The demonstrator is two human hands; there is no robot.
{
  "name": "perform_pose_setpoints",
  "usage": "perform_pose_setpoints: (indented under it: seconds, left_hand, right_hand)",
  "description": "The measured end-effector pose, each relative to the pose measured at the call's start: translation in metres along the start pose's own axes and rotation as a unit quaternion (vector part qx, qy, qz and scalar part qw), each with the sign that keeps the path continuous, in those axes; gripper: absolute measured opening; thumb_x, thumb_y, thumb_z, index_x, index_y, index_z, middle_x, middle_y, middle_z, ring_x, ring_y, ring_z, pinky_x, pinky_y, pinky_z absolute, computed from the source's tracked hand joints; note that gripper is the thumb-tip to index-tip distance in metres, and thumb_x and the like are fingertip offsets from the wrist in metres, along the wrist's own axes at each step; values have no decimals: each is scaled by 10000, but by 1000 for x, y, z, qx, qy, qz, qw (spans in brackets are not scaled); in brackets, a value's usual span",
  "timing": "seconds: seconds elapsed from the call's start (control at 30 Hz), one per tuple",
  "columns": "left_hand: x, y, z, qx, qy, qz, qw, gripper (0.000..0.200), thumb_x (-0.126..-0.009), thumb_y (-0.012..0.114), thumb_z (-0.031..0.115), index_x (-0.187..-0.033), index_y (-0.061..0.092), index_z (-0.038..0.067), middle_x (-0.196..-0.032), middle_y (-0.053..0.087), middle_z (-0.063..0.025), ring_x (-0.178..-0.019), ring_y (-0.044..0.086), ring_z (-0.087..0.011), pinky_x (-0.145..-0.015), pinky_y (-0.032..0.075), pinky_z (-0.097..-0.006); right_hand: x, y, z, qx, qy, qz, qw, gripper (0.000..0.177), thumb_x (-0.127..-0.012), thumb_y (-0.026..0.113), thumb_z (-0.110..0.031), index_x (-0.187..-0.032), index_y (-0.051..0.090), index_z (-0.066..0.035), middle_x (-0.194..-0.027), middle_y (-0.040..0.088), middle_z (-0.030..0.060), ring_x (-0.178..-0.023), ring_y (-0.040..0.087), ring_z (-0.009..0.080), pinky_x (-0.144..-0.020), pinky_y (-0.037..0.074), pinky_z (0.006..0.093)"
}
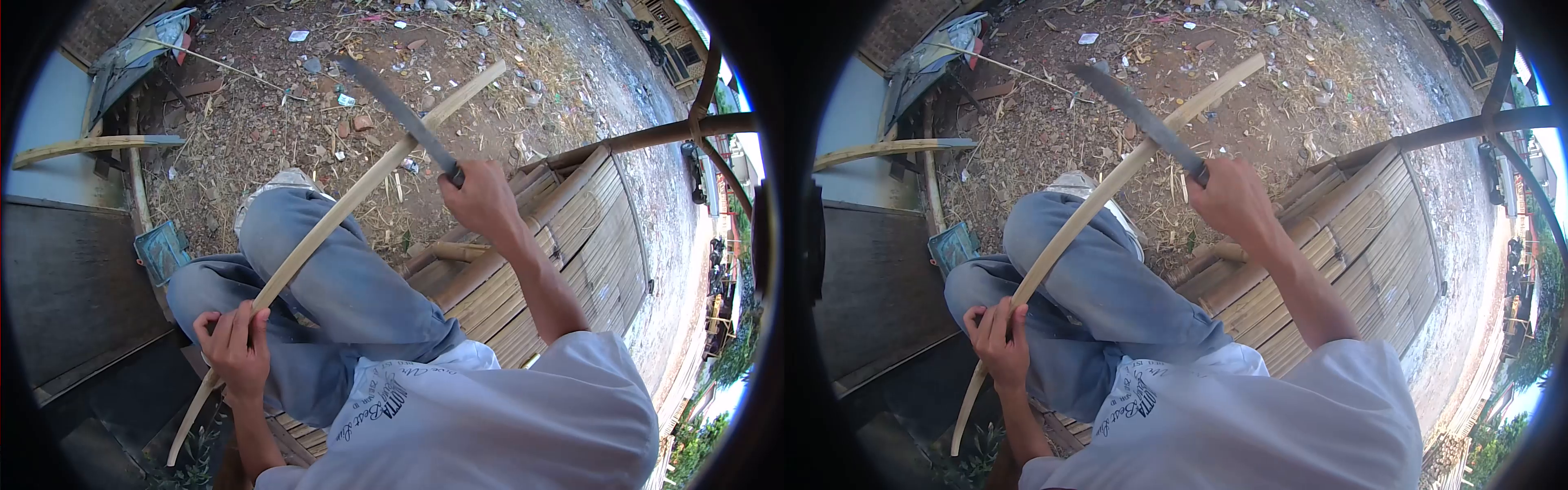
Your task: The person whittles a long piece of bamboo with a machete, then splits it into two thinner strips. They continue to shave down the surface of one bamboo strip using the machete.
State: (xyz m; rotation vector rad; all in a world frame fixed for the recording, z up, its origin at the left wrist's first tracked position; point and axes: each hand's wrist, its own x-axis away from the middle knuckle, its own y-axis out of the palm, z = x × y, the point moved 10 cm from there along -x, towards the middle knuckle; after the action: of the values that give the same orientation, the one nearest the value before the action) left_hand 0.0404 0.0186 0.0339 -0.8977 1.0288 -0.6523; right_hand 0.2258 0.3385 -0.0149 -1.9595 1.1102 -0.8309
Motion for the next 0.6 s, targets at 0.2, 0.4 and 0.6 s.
perform_pose_setpoints:
  seconds: [0.2,0.4,0.6]
  left_hand:
    - [4,-5,9,-41,15,24,999,185,-851,712,198,-912,671,28,-724,615,-13,-627,542,-159,-779,422,-393]
    - [11,-4,12,-45,9,46,998,152,-817,738,136,-909,690,24,-755,642,-12,-640,567,-142,-812,449,-397]
    - [14,-4,15,-68,28,61,995,156,-798,748,97,-925,701,18,-789,647,-31,-648,577,-153,-814,465,-409]
  right_hand:
    - [-29,-8,21,14,41,18,999,283,-793,580,-239,-712,631,27,-613,575,249,-636,593,438,-662,473,488]
    - [25,38,-29,59,-146,-75,985,339,-803,590,-272,-711,617,54,-571,548,253,-594,595,430,-592,455,493]
    - [-20,-4,9,34,-18,-11,999,323,-794,572,-229,-708,644,74,-621,597,265,-600,605,437,-615,484,479]
